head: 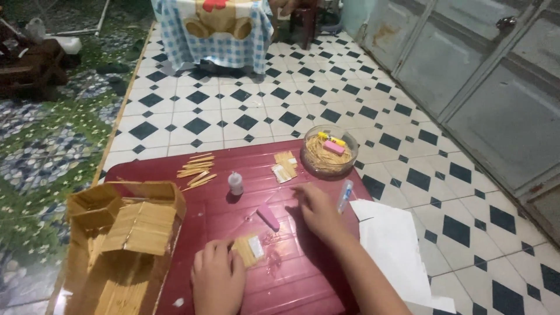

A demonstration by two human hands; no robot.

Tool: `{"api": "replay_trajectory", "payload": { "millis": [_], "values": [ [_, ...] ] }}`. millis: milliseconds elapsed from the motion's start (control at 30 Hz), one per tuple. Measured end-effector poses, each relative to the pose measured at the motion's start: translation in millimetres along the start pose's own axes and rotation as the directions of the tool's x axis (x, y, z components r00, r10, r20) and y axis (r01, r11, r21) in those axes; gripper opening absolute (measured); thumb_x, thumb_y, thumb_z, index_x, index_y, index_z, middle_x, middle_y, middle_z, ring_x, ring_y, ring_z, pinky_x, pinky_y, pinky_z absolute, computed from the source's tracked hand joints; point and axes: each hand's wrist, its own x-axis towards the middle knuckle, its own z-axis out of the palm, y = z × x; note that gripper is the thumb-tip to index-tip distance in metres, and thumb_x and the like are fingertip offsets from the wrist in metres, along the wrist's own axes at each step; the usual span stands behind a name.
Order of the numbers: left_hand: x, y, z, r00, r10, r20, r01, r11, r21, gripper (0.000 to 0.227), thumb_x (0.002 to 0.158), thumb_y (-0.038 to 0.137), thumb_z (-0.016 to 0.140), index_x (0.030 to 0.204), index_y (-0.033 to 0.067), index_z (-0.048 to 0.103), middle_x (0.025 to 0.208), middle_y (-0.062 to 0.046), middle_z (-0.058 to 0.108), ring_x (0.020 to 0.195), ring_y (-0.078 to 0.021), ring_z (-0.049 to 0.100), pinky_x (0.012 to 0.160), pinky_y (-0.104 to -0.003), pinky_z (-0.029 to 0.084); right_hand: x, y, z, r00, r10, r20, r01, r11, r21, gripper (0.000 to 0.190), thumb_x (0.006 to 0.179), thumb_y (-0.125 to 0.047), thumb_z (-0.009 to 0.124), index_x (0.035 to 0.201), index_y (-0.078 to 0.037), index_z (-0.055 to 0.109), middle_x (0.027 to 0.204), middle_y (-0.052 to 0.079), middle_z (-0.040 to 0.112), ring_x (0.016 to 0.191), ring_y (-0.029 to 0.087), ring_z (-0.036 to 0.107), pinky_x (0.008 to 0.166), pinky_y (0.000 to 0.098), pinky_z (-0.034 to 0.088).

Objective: The person is building a model house by gluing bamboo sticks together on a small table.

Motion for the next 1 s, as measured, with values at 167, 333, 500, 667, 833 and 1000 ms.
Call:
{"api": "replay_trajectory", "payload": {
  "millis": [167, 333, 500, 667, 833, 1000],
  "values": [
    [3.4, 12.6, -0.8, 0.993, 0.049, 0.109, -0.064, 0.989, 0.135, 0.053, 0.081, 0.035, 0.063, 0.132, 0.023, 0.063, 0.132, -0.002, 0.062, 0.117, -0.0291, 0.058, 0.1, -0.051, 0.048, -3.9, 16.5, 23.4, 0.994, -0.028, -0.108, 0.009, 0.985, -0.17, 0.031, 0.098, -0.03, 0.067, 0.079, -0.006, 0.068, 0.074, 0.007, 0.07, 0.062, 0.023, 0.062, 0.062, 0.0359, 0.052],
    [15.1, -2.8, 19.3, 0.975, 0.05, 0.215, -0.096, 0.973, 0.21, 0.061, 0.083, 0.036, 0.064, 0.141, 0.0223, 0.056, 0.138, -0.003, 0.058, 0.124, -0.0236, 0.057, 0.104, -0.05, 0.049, -9.7, -14.4, 29.9, 0.934, -0.343, -0.096, 0.287, 0.885, -0.367, 0.019, 0.098, -0.018, 0.06, 0.112, -0.007, 0.067, 0.097, 0.011, 0.066, 0.083, 0.032, 0.067, 0.074, 0.0433, 0.055],
    [17.0, -43.9, 76.5, 0.989, 0.15, 0.02, -0.148, 0.936, 0.319, 0.072, 0.068, 0.051, 0.07, 0.136, 0.03, 0.06, 0.138, 0.002, 0.058, 0.117, -0.024, 0.061, 0.09, -0.047, 0.056, -8.6, 4.0, 28.1, 0.937, -0.342, -0.076, 0.31, 0.911, -0.273, 0.01, 0.09, -0.013, 0.064, 0.086, -0.006, 0.07, 0.098, 0.007, 0.063, 0.095, 0.028, 0.059, 0.083, 0.0375, 0.051],
    [24.7, -63.4, 102.0, 0.985, 0.168, -0.03, -0.151, 0.941, 0.304, 0.086, 0.053, 0.051, 0.075, 0.137, 0.0411, 0.062, 0.13, 0.006, 0.063, 0.106, -0.0209, 0.066, 0.087, -0.044, 0.058, -5.0, 29.7, 29.4, 0.993, -0.08, -0.088, 0.058, 0.973, -0.224, 0.013, 0.092, -0.019, 0.062, 0.093, -0.008, 0.069, 0.099, 0.009, 0.071, 0.086, 0.032, 0.069, 0.077, 0.0425, 0.056],
    [23.9, -67.9, 116.2, 0.983, 0.148, -0.105, -0.114, 0.953, 0.28, 0.08, 0.049, 0.05, 0.076, 0.127, 0.0393, 0.068, 0.125, 0.007, 0.064, 0.104, -0.0218, 0.067, 0.087, -0.045, 0.057, -9.9, 19.6, 17.7, 0.997, 0.054, -0.046, -0.064, 0.961, -0.268, 0.015, 0.094, -0.017, 0.055, 0.089, -0.006, 0.064, 0.094, 0.012, 0.072, 0.081, 0.032, 0.069, 0.076, 0.0443, 0.056],
    [26.3, -72.1, 121.0, 0.983, 0.163, -0.09, -0.14, 0.966, 0.218, 0.077, 0.046, 0.037, 0.078, 0.123, 0.0336, 0.07, 0.122, 0.005, 0.068, 0.101, -0.0233, 0.067, 0.089, -0.045, 0.058, -4.9, 19.7, 25.0, 0.999, 0.026, 0.026, -0.012, 0.898, -0.44, 0.016, 0.096, -0.018, 0.05, 0.099, -0.004, 0.058, 0.104, 0.02, 0.063, 0.084, 0.043, 0.064, 0.078, 0.0545, 0.053]
  ]
}}
